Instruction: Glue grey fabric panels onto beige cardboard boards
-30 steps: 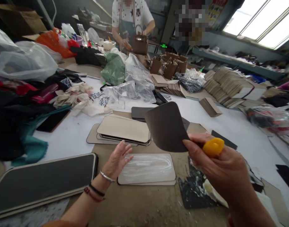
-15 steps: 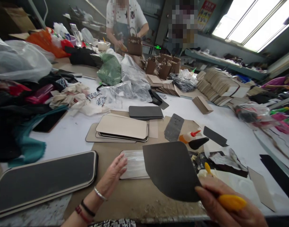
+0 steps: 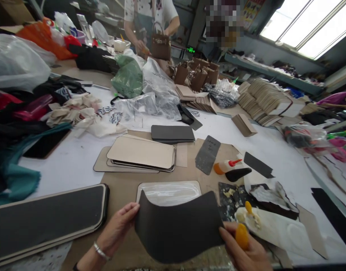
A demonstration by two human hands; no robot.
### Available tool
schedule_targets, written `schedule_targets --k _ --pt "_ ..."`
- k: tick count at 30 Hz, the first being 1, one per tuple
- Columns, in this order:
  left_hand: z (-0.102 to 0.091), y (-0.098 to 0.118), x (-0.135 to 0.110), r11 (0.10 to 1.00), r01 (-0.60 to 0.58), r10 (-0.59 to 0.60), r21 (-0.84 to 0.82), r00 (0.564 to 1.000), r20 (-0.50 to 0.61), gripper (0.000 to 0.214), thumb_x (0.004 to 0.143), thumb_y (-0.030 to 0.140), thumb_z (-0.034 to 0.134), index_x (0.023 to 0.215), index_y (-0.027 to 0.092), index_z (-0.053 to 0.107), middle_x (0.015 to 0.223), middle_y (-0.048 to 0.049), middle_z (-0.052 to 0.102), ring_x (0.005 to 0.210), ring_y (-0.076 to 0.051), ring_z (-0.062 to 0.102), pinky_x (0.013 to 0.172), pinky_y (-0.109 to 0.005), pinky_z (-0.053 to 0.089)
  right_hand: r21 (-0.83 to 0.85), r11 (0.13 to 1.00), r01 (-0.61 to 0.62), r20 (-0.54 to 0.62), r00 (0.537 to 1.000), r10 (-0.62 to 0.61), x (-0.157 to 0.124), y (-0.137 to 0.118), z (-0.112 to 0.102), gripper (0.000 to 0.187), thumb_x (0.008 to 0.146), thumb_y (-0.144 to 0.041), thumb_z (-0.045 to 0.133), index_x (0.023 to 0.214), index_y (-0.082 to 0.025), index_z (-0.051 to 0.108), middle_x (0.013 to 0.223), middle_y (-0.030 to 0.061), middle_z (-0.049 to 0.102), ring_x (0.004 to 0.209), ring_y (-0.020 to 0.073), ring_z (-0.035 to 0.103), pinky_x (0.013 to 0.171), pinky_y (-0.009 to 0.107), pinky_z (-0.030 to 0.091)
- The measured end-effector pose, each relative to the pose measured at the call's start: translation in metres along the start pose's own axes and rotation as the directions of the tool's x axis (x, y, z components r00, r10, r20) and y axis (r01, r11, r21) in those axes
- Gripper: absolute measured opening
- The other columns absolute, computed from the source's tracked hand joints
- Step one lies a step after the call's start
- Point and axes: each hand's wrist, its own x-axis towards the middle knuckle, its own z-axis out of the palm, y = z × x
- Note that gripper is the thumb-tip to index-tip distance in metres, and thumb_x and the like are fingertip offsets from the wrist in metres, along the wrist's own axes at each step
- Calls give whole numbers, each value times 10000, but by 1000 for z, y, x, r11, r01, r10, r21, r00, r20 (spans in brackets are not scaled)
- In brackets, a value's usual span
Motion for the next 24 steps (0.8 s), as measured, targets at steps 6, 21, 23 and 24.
schedule_targets --k 6,21,23,24 --pt "-30 -18 15 877 -33 170 479 954 -246 398 524 555 630 613 169 600 588 15 594 605 -152 512 595 -253 406 -294 951 95 77 994 -75 41 87 48 365 780 -516 414 695 -194 565 618 15 611 563 148 567 566 223 433" --pt "-6 -13 53 276 118 442 954 866 -235 223 752 357 404 599 216 484 575 -4 556 561 -151 516 552 -236 331 -735 658 166 215 977 -6 95 101 77 263 869 -340 313 805 -187 518 763 58 636 699 191 620 579 254 387" --pt "-7 -14 54 266 125 445 956 864 -237 227 758 364 405 602 216 480 594 -12 565 575 -158 519 563 -243 332 -726 667 167 227 974 4 96 104 77 265 861 -353 315 803 -197 522 734 50 640 678 193 622 578 260 395" --pt "-7 -14 55 263 124 448 957 863 -235 230 762 369 405 606 216 480 608 -17 571 588 -162 522 570 -247 333 -720 674 167 229 973 3 97 106 76 268 855 -359 315 805 -201 525 720 47 641 669 195 622 580 263 401"
